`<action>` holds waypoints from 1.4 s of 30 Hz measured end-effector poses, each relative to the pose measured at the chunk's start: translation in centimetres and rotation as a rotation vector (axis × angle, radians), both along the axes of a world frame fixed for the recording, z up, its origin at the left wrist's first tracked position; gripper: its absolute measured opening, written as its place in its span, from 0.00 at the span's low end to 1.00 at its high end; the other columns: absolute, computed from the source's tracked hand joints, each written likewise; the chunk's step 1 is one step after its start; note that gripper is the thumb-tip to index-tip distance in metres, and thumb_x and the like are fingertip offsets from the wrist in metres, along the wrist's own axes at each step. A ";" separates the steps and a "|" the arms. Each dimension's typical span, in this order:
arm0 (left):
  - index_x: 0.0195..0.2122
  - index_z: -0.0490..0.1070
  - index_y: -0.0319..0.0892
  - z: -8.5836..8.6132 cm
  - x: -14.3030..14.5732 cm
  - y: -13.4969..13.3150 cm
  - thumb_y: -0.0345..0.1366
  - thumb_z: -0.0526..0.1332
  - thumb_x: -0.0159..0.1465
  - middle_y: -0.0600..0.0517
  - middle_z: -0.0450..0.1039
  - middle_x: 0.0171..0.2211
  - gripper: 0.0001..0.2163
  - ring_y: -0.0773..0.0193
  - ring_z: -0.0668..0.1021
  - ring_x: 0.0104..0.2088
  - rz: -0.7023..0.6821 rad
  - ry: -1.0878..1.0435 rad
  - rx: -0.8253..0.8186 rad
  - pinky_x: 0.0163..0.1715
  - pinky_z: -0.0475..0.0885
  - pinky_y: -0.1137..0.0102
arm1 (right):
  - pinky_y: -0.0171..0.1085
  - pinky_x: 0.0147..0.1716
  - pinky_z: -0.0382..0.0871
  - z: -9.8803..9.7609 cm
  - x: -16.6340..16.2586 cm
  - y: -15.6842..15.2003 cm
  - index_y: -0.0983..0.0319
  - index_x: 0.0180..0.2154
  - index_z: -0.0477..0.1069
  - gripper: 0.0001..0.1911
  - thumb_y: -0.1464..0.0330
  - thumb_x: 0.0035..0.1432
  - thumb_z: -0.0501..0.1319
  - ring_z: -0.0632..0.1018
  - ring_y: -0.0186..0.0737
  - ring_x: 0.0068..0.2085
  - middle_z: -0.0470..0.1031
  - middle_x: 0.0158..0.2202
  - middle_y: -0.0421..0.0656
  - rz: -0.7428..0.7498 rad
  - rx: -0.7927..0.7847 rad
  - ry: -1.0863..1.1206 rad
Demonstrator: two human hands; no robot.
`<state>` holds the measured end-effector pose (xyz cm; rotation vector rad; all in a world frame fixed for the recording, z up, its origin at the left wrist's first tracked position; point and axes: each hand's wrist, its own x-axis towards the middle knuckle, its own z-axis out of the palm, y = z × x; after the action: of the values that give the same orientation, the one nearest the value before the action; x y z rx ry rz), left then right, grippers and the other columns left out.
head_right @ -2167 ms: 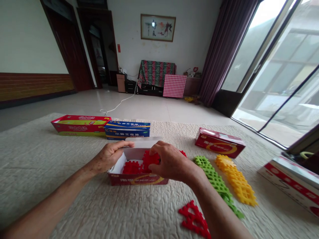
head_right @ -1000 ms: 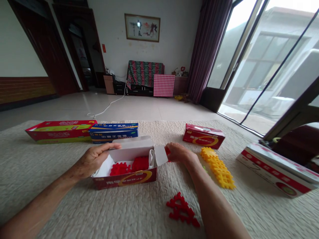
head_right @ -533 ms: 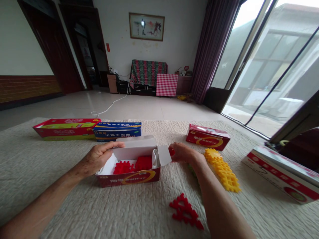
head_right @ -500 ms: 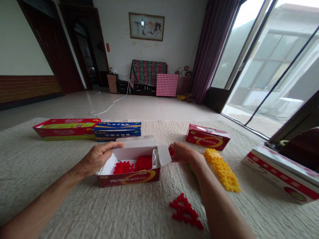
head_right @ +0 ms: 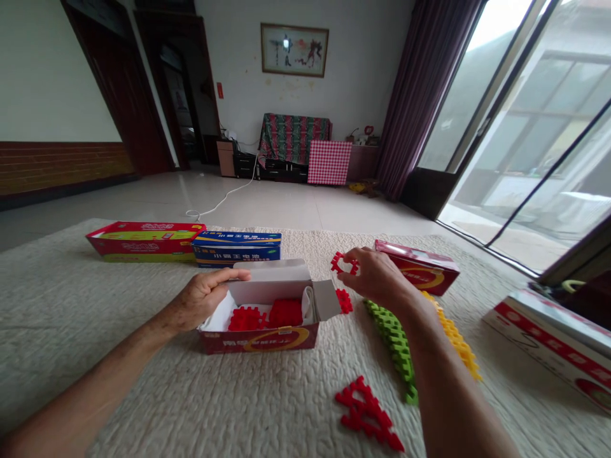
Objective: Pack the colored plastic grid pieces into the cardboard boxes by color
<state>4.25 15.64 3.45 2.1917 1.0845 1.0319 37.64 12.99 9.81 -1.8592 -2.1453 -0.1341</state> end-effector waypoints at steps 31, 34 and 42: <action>0.47 0.75 0.40 0.1 0.0 -0.1 0.26 0.49 0.56 0.52 0.78 0.46 0.21 0.63 0.77 0.49 0.003 0.005 0.027 0.56 0.66 0.67 | 0.38 0.38 0.66 1.2 -5.2 -2.1 0.59 0.39 0.73 0.10 0.68 0.53 0.59 0.76 0.40 0.37 0.77 0.38 0.44 0.253 -0.070 0.042; 0.47 0.75 0.41 0.1 0.0 -0.1 0.26 0.49 0.56 0.52 0.78 0.46 0.21 0.62 0.77 0.49 0.004 -0.001 0.017 0.56 0.66 0.66 | 0.39 0.40 0.66 0.8 -2.3 -1.3 0.61 0.41 0.73 0.13 0.70 0.52 0.58 0.76 0.43 0.40 0.77 0.41 0.46 0.115 -0.102 -0.013; 0.46 0.76 0.42 0.5 0.1 -0.4 0.28 0.50 0.56 0.52 0.78 0.46 0.20 0.61 0.77 0.48 0.031 -0.005 -0.016 0.55 0.67 0.64 | 0.41 0.40 0.68 -3.5 -0.3 0.8 0.60 0.38 0.73 0.14 0.75 0.47 0.61 0.77 0.46 0.42 0.78 0.41 0.48 0.131 -0.370 -0.076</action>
<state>4.33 15.24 3.91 2.1646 1.1245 1.0378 37.32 13.82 6.28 -1.9171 -2.4714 0.2411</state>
